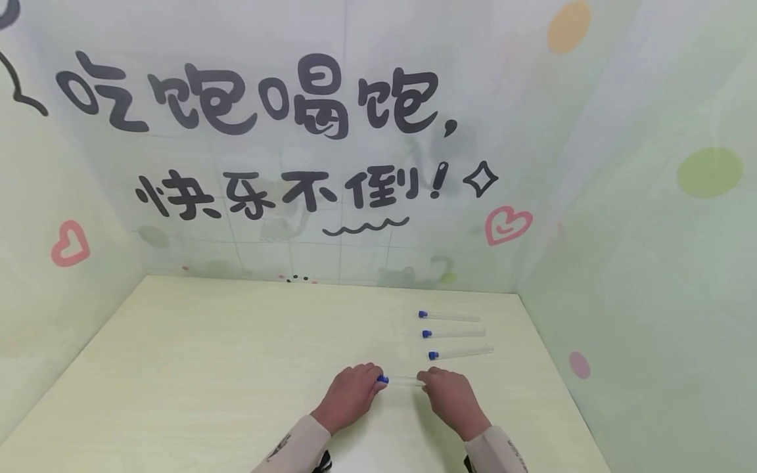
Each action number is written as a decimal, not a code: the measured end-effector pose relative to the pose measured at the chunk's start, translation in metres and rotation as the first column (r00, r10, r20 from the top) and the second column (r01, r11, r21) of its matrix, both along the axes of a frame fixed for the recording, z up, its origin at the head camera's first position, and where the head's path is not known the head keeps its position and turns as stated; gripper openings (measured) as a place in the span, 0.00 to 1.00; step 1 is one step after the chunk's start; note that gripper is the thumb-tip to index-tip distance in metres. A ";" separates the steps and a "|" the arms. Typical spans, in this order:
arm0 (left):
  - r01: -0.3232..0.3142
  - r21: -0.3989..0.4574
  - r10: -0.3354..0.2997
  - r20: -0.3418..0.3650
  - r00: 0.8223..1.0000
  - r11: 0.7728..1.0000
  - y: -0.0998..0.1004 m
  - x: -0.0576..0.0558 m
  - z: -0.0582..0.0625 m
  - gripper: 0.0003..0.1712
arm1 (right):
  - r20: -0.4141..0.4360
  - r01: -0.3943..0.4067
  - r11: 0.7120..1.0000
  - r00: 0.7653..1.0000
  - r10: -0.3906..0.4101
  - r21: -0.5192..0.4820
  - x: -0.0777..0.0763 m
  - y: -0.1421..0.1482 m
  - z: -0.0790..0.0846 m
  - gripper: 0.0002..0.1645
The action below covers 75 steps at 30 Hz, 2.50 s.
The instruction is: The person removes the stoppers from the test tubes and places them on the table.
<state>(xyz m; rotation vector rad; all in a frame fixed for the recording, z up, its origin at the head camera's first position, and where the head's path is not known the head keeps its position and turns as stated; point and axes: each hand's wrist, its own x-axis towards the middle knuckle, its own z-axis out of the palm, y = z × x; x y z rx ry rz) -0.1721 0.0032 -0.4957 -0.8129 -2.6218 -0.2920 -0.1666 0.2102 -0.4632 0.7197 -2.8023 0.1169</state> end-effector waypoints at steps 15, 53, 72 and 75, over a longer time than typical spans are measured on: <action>-0.012 0.170 -0.037 0.279 0.960 0.985 -0.005 -0.005 -0.005 0.12 | -0.143 -0.023 1.000 0.990 0.020 -0.019 0.002 -0.007 -0.010 0.13; -0.081 0.441 -0.191 0.538 0.821 0.894 -0.014 0.001 -0.004 0.20 | -0.284 -0.076 0.996 0.957 0.060 -0.043 0.009 -0.022 -0.022 0.16; 0.118 0.116 -0.111 -0.062 0.992 0.986 -0.023 0.007 -0.016 0.09 | -0.024 -0.124 0.992 0.992 0.124 -0.018 0.006 -0.022 -0.008 0.14; 0.110 0.201 -0.120 0.035 0.992 0.973 -0.023 0.008 -0.012 0.10 | -0.046 -0.101 0.995 0.994 0.099 -0.028 0.008 -0.024 -0.009 0.13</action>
